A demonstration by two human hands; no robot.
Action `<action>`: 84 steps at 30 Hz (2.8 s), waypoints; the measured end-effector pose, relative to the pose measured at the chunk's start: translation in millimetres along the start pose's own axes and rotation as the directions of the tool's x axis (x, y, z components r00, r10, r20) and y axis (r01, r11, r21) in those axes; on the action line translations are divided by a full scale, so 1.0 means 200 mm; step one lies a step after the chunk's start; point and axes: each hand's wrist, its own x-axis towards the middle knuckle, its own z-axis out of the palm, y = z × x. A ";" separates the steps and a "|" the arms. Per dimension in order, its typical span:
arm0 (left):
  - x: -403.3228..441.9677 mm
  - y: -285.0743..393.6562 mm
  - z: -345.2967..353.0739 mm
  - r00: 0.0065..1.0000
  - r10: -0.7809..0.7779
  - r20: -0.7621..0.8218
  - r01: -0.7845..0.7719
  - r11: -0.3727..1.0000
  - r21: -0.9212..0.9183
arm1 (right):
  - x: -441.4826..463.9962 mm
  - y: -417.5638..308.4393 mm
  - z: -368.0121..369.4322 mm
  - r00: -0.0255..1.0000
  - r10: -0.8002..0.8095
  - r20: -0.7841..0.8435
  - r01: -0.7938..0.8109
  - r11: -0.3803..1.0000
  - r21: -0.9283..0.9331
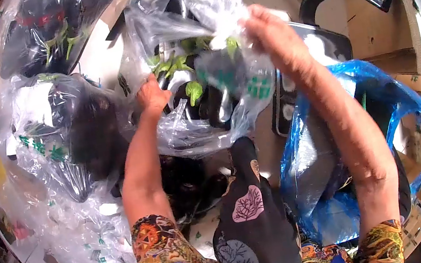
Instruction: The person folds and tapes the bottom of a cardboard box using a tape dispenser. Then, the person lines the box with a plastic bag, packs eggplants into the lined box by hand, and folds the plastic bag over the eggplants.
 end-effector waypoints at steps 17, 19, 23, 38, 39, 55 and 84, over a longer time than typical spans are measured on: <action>-0.25 0.02 -0.75 0.904 0.423 0.057 -0.041 0.219 -0.975 | 0.07 -0.28 -0.05 0.987 -0.105 0.121 0.069 0.959 0.276; -0.30 0.08 -0.76 0.875 0.482 0.051 -0.043 0.183 -0.982 | 0.05 -0.29 -0.06 0.992 -0.065 0.107 0.043 0.979 0.199; -0.42 0.21 -0.85 0.803 0.594 -0.053 -0.040 -0.035 -0.999 | -0.08 -0.35 -0.12 0.984 -0.179 -0.002 0.179 0.983 -0.046; -1.05 0.69 -1.28 0.692 0.613 -0.380 -0.366 -0.155 -0.918 | -1.36 -0.25 -0.98 0.979 -0.143 -0.143 0.011 0.744 -0.668; -1.12 0.76 -1.31 0.692 0.612 -0.383 -0.414 -0.099 -0.905 | -1.43 -0.18 -0.99 0.982 -0.131 -0.139 0.008 0.754 -0.657; -1.58 1.52 -1.13 -0.151 0.948 -0.279 -0.958 -0.210 -0.196 | -1.74 0.11 -0.93 0.981 -0.140 -0.138 0.034 0.813 -0.582; -1.59 1.45 -1.00 -0.165 0.942 -0.293 -0.938 -0.241 -0.249 | -1.43 0.21 -0.77 0.895 -0.440 0.072 0.083 0.006 -0.997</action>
